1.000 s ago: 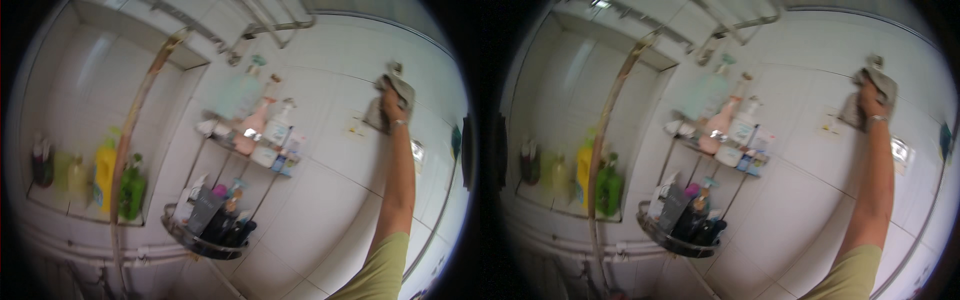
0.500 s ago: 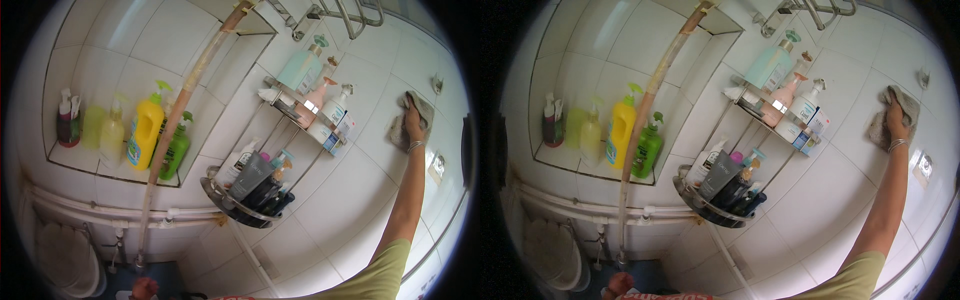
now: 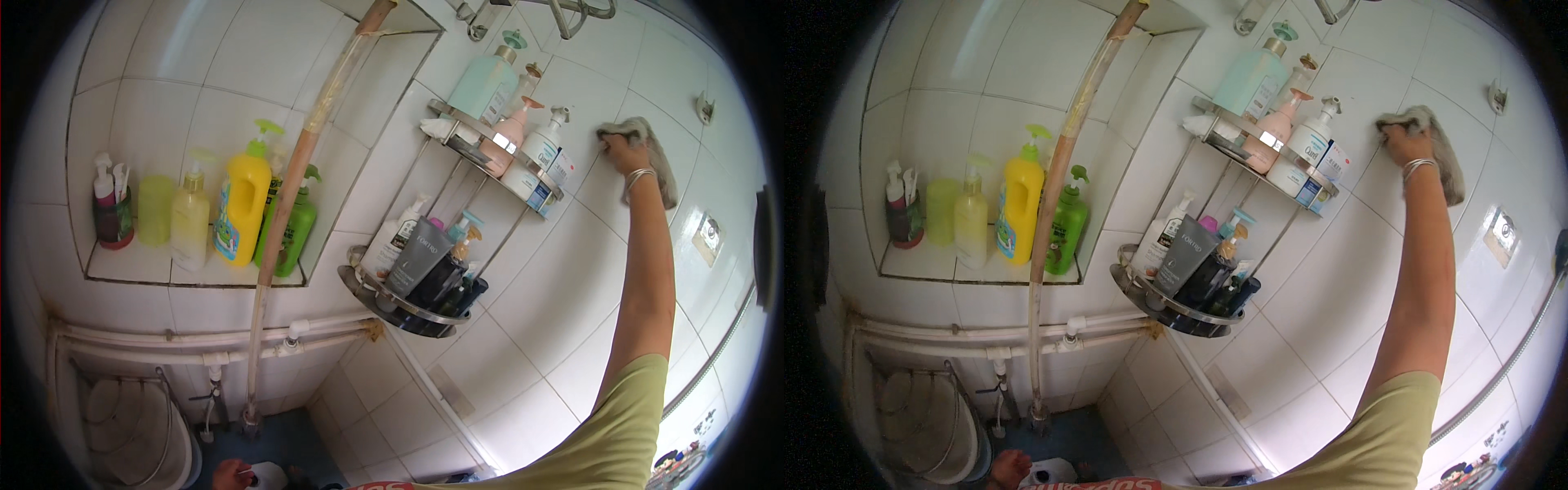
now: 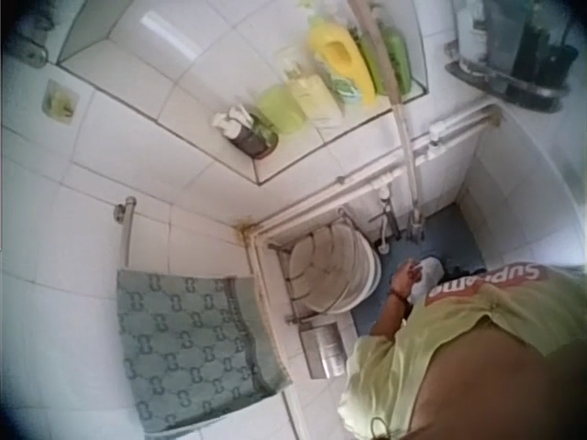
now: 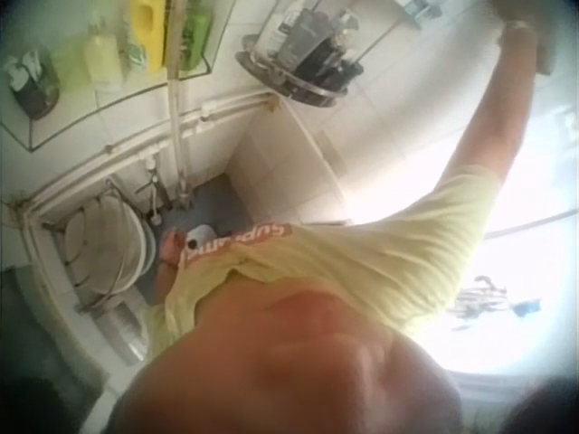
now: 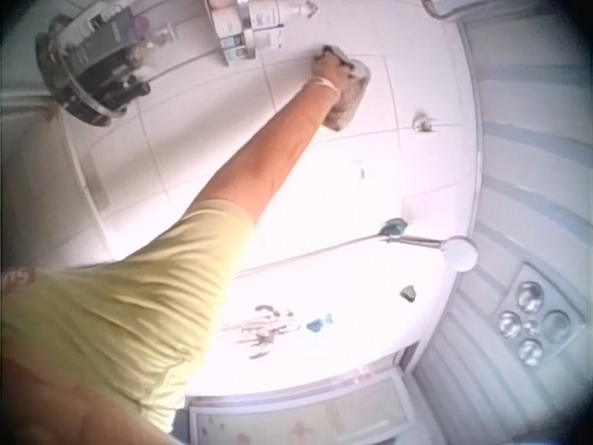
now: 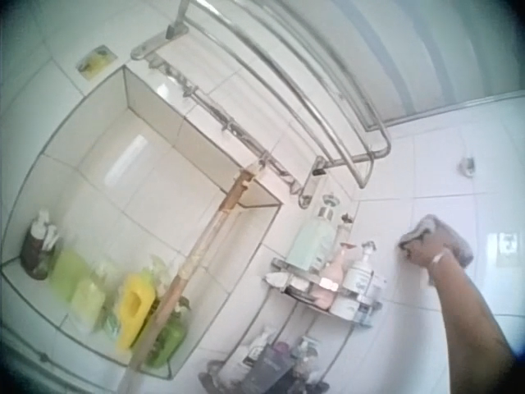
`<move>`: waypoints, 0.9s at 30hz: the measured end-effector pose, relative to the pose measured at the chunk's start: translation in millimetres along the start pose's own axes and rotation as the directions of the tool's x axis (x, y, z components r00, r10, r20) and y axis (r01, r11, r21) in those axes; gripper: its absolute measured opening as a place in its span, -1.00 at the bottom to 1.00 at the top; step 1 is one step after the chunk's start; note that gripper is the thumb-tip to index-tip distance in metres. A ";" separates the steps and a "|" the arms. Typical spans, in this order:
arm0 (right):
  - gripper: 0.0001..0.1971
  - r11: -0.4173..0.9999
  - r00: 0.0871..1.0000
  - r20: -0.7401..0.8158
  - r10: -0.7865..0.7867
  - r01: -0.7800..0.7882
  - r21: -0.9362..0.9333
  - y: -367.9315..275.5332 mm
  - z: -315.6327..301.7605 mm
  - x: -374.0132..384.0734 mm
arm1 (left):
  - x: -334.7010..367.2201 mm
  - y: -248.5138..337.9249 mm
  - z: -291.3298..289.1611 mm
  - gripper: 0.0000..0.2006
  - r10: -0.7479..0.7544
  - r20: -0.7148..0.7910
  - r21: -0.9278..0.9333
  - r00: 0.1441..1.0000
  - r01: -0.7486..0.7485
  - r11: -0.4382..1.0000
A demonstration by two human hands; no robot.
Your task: The person cleans the bathroom wall and shower fixtures with a cloth, then wipes down various bottles on a shelf.
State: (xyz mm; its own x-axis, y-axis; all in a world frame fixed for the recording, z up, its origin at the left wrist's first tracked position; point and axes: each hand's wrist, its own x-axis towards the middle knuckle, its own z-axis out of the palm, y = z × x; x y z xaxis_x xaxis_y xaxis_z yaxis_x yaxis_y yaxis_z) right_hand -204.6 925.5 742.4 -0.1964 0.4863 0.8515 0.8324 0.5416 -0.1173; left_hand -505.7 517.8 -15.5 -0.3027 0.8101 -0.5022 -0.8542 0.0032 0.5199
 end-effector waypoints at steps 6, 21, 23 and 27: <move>-0.56 0.431 0.958 0.224 -0.178 0.280 -0.857 -5.6 58.5 13.6 | 28.1 -11.8 24.9 -0.80 -0.080 -0.134 -0.445 0.988 0.012 0.895; -0.61 0.592 0.977 0.124 -0.176 0.206 -0.780 -33.2 72.7 17.6 | 95.7 -16.0 32.7 -0.77 -0.115 0.199 -0.511 0.973 0.203 0.835; -0.72 0.418 0.790 0.206 -0.577 0.503 -0.757 3.7 72.5 19.3 | 123.6 -9.7 22.7 -0.84 0.015 0.269 -0.378 0.963 0.091 0.921; -0.75 0.495 0.772 0.150 -0.617 0.529 -0.689 -5.4 69.2 -9.5 | 122.0 8.4 24.0 -0.85 0.035 0.164 -0.300 0.986 0.016 0.954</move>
State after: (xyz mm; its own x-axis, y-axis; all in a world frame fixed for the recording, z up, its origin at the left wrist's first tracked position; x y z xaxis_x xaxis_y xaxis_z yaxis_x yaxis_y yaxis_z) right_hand -243.1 965.5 699.6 -0.7431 0.1441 0.6535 0.6652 0.0525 0.7448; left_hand -539.6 630.7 -55.8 -0.2590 0.8950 -0.3632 -0.9465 -0.1602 0.2802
